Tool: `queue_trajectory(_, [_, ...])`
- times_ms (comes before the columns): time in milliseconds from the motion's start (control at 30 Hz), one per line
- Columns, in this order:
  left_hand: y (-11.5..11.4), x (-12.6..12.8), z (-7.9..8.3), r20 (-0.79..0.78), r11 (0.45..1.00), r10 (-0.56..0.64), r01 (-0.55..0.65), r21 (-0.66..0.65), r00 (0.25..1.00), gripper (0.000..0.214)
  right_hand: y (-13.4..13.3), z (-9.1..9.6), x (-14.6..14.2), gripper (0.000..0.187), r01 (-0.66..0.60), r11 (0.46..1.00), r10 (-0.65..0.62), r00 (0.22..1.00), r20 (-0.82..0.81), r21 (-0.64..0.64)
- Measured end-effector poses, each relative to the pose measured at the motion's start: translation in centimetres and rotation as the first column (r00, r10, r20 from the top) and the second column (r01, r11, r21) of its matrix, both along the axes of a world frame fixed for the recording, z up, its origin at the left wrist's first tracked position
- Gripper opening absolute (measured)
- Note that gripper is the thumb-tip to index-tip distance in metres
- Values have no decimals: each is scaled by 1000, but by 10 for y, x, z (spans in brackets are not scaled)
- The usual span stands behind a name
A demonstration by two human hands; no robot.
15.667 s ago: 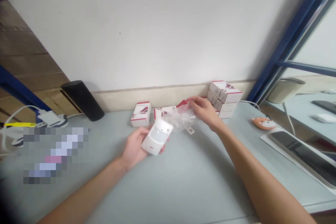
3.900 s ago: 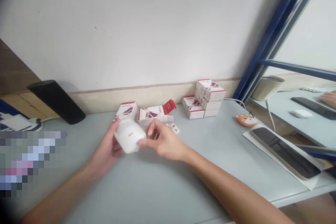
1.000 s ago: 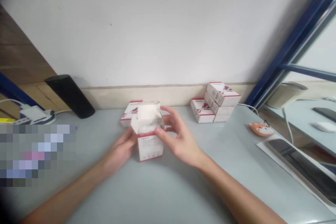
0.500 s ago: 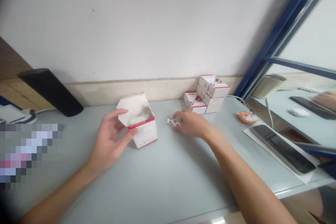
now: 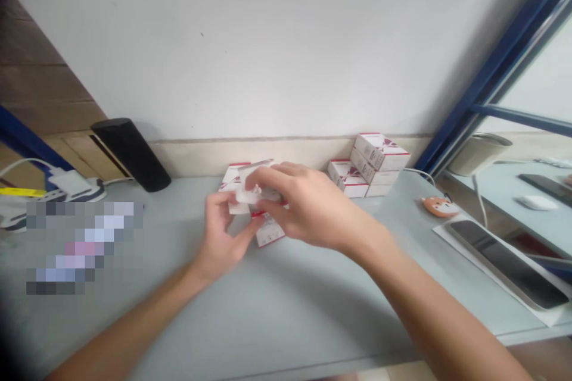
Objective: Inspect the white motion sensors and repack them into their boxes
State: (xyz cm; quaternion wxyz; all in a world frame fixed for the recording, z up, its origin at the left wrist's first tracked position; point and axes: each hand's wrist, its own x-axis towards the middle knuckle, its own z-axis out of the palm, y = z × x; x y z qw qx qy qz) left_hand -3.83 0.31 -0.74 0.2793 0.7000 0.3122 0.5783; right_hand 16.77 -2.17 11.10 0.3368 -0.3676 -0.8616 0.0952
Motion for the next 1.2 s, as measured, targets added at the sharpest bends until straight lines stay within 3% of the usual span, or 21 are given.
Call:
queue_trajectory(100, [0,-2,1,8,997,-69,69,18,998,38,13,8,-6,24,29,999,-21,971,236,-32])
queue_trajectory(233, [0,-7,-1,-21,994,-104,104,-17,994,36,27,16,-7,27,49,996,-20,927,373,-69])
queue_trajectory(367, [1,-9,0,-54,993,-118,116,-30,992,32,31,18,-13,30,17,994,24,924,382,-105])
queue_trajectory(500, [2,-10,3,-126,993,-121,121,-11,985,30,33,9,-9,27,-124,991,135,950,283,-54])
queue_trajectory(600, [3,-13,2,-189,996,-89,90,-3,978,41,36,-11,6,23,-99,992,101,994,-31,75])
queue_trajectory(667, [3,-15,0,-229,998,-66,64,-14,971,49,39,-34,21,20,104,985,-65,964,-257,141])
queue_trajectory(700, [3,-15,-1,-245,998,-57,53,-22,968,51,42,-48,29,17,213,969,-170,941,-293,123])
queue_trajectory(767, [2,-16,-2,-258,998,-52,45,-35,965,51,49,-75,44,16,253,967,-256,962,-97,-36])
queue_trajectory(833, [1,-16,-1,-255,999,-43,38,-27,966,48,57,-99,55,20,221,959,-191,967,170,-175])
queue_trajectory(900, [-1,-15,0,-268,1000,-11,12,3,963,46,63,-111,62,14,195,952,-115,943,313,-238])
queue_trajectory(967, [-2,-14,2,-292,999,31,-18,44,956,47,66,-111,64,14,182,958,-105,942,320,-221])
queue_trajectory(1033, [-3,-13,5,-317,994,73,-44,99,946,53,62,-98,64,15,182,976,-154,964,216,-117])
queue_trajectory(1100, [-4,-10,8,-325,979,111,-48,196,939,63,49,-78,58,10,212,974,-213,977,3,80])
queue_trajectory(1200, [-8,-5,14,-362,954,130,-17,300,923,68,21,-50,38,12,282,906,-185,934,-305,316])
